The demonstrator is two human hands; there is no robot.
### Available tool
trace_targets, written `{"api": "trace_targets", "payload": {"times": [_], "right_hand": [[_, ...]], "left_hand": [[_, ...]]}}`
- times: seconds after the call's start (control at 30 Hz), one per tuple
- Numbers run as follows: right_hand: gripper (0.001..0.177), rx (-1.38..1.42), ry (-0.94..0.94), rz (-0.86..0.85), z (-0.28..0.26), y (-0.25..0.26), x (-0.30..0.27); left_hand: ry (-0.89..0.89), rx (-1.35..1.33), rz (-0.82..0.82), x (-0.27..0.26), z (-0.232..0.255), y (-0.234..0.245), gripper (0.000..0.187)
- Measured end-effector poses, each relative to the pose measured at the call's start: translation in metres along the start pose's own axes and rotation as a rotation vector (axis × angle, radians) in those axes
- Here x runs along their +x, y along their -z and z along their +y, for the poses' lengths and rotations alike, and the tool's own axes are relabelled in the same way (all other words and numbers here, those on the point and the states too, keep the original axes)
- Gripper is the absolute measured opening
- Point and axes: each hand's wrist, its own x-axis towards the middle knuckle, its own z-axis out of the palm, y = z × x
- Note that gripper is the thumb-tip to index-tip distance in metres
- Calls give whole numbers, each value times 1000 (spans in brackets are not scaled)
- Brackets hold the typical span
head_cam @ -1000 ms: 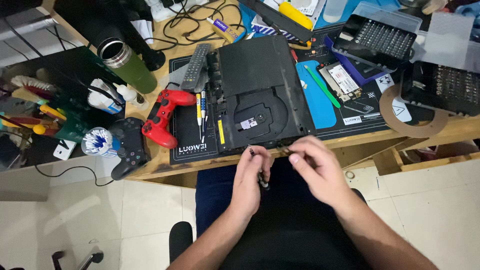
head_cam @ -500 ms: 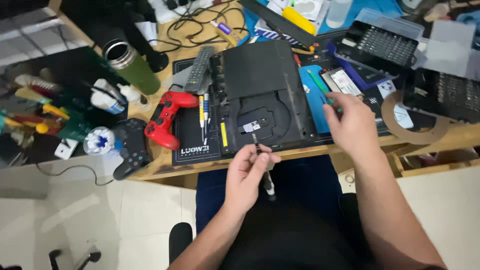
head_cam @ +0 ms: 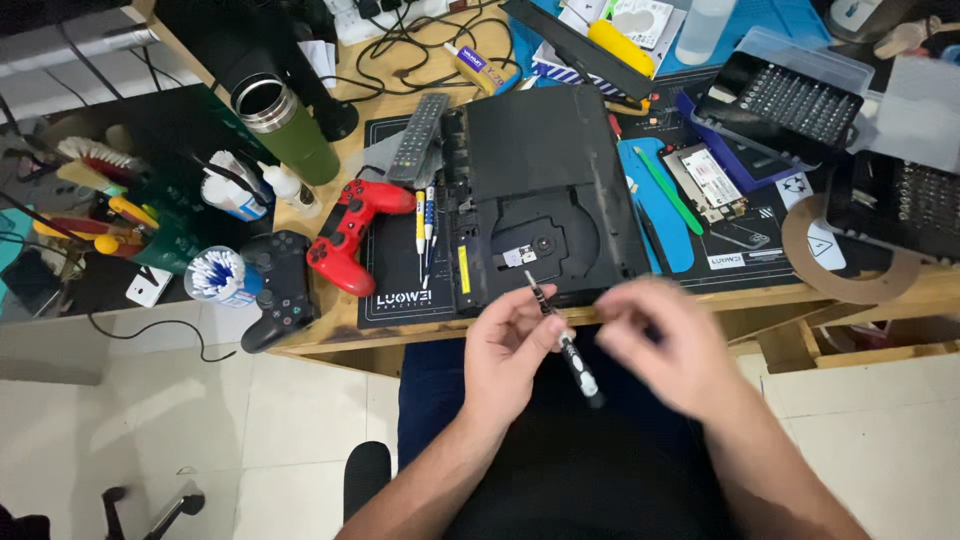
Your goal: The person uses a screwdriver to remove screws from the back of a black game console, then switches to a red-handled screwdriver to continue unscrewing and prying open the casing. The console is rotated and worked on from multiple angles.
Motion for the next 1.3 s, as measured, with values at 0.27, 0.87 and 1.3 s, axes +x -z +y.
{"api": "trace_targets", "payload": {"times": [0.27,0.87,1.3], "right_hand": [[21,54,-99,33,-19,0,-10],[48,-458,-246,177,73,27,32],[29,-57,117,310,-25,11,22]], "left_hand": [[-95,5,-79,11,19,-12,53],[5,206,-168,3,23,-14,38],[-200,373,-194,-10,70,-1,107]]}}
